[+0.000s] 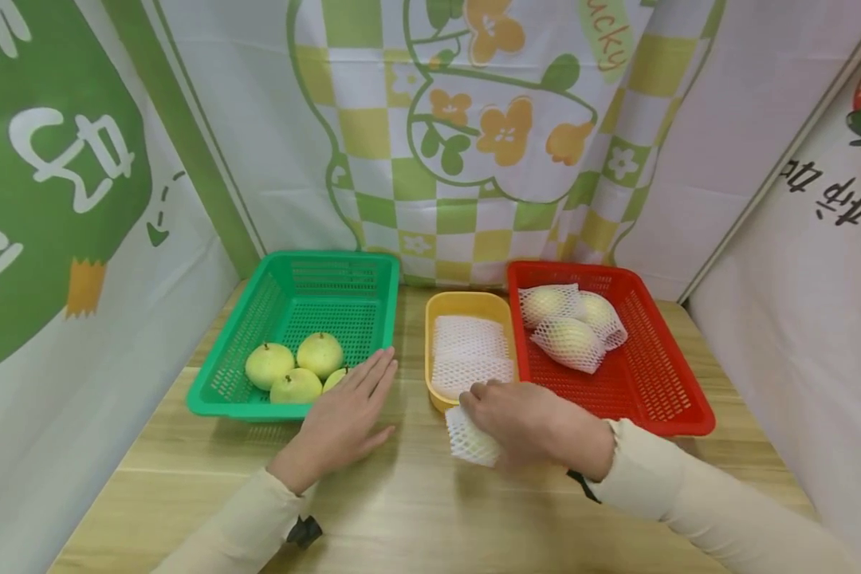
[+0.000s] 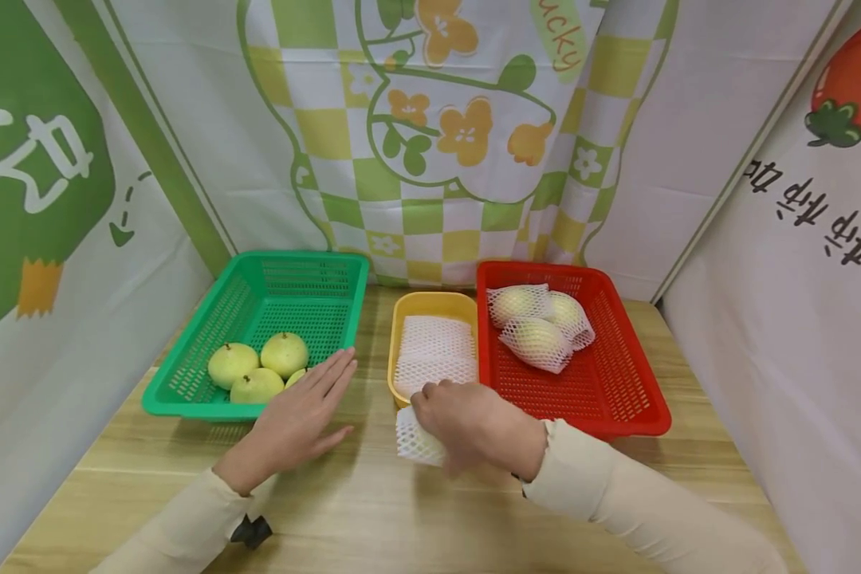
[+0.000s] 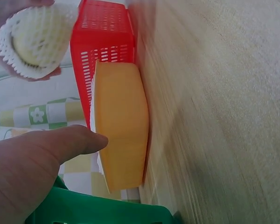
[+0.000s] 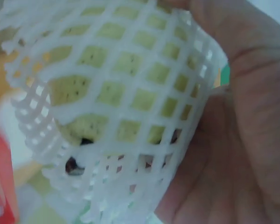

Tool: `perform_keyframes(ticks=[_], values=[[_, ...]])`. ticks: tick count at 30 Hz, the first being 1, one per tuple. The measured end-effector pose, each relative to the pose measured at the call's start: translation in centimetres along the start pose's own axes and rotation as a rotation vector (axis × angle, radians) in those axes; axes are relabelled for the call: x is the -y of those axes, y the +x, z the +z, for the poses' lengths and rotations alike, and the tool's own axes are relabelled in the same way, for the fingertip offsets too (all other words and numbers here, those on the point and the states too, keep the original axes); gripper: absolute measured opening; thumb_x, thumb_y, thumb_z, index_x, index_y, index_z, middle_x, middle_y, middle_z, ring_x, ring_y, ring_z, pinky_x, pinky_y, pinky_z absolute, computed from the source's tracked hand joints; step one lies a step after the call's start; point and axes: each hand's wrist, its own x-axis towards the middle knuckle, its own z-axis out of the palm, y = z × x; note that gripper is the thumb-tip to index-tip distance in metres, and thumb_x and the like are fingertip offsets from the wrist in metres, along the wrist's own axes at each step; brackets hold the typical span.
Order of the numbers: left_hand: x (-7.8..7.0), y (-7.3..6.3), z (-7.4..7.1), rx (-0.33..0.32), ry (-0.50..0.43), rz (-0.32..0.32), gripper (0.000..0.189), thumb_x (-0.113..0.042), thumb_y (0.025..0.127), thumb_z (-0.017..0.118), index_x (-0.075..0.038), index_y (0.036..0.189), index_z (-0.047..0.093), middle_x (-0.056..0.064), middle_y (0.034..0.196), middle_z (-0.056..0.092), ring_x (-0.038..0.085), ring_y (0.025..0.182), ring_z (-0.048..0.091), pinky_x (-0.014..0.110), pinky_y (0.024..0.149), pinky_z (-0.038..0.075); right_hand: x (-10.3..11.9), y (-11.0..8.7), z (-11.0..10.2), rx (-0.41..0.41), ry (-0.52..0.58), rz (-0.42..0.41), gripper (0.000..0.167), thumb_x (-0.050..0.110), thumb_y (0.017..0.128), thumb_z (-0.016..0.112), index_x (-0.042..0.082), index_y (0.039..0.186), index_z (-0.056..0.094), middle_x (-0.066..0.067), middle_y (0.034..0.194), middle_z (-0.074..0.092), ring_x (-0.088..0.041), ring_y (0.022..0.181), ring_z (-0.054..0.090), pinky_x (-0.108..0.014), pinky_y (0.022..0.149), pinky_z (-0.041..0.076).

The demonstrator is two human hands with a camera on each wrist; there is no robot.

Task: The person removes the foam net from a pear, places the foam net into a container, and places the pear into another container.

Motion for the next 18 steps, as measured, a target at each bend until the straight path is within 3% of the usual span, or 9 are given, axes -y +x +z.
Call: perform_keyframes(ticks=[6, 13, 18], values=[[-0.1, 0.0, 0.1, -0.018, -0.001, 0.003, 0.099, -0.044, 0.088, 0.085, 0.006, 0.159, 0.038, 0.022, 0.170, 0.034, 0.036, 0.158, 0.037, 0.047, 0.127, 0.039, 2.9, 1.9, 3.2, 0.071, -0.083, -0.041, 0.084, 0.049, 0.069, 0.096, 0.013, 0.137, 0.060, 0.000, 0.124, 0.069, -0.017, 0.112, 0.067, -0.030, 0.093, 0.062], [-0.1, 0.0, 0.1, -0.005, 0.003, 0.002, 0.099, -0.045, 0.089, 0.083, 0.006, 0.159, 0.038, 0.022, 0.171, 0.033, 0.036, 0.158, 0.036, 0.046, 0.128, 0.037, 3.7, 3.2, 6.1, 0.075, -0.070, -0.022, 0.082, 0.050, 0.070, 0.096, 0.015, 0.135, 0.061, 0.000, 0.125, 0.069, -0.017, 0.112, 0.067, -0.028, 0.095, 0.061], [0.0, 0.0, -0.5, 0.021, -0.058, -0.008, 0.097, -0.043, 0.090, 0.083, 0.007, 0.160, 0.036, 0.023, 0.171, 0.032, 0.037, 0.159, 0.034, 0.049, 0.128, 0.036, 2.8, 2.9, 7.3, 0.023, 0.053, -0.044, 0.086, 0.049, 0.071, 0.096, 0.013, 0.140, 0.058, -0.002, 0.134, 0.067, -0.020, 0.121, 0.065, -0.034, 0.100, 0.060]])
